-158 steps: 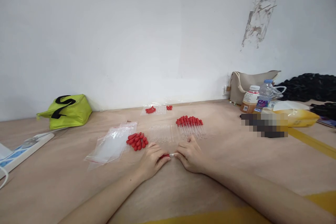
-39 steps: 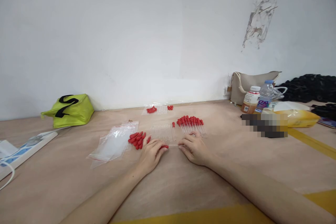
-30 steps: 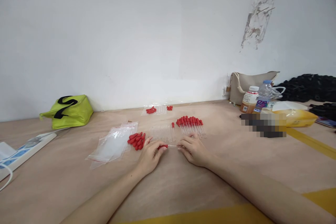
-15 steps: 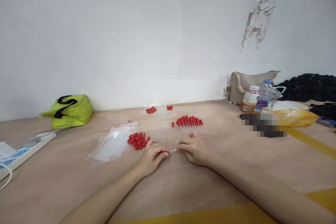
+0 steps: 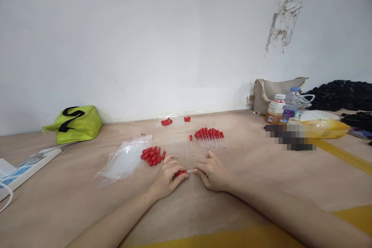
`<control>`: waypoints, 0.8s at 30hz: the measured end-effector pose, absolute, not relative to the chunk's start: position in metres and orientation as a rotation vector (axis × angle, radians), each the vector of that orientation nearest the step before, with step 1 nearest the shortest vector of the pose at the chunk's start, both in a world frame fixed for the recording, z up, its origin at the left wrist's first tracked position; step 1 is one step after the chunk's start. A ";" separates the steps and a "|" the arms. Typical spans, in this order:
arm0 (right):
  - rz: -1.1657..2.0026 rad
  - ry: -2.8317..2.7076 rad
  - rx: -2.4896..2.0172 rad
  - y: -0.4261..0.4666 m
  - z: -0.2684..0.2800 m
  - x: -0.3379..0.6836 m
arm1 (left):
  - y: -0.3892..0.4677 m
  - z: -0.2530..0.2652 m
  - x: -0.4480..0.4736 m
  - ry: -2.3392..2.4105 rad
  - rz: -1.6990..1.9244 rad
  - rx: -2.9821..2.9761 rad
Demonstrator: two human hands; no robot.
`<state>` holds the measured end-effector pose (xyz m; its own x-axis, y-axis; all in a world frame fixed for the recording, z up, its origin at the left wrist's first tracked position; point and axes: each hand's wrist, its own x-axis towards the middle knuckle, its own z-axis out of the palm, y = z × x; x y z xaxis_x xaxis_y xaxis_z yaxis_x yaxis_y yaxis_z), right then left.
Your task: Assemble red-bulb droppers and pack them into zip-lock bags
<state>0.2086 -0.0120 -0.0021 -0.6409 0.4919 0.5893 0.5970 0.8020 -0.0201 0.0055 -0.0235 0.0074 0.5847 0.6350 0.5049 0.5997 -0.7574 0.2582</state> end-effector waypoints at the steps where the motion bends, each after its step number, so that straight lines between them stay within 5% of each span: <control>1: -0.216 -2.401 -0.820 -0.012 -0.002 0.208 | -0.023 0.007 0.006 1.071 0.911 2.750; 11: -0.220 -2.526 -0.887 -0.012 0.026 0.217 | -0.020 0.012 0.002 1.152 0.973 2.744; 18: 0.288 -1.942 -1.481 0.023 0.025 0.244 | -0.022 0.011 -0.005 1.163 0.935 2.590; 24: 0.075 -1.915 -1.631 0.048 0.035 0.219 | -0.021 0.013 -0.002 1.068 0.749 2.627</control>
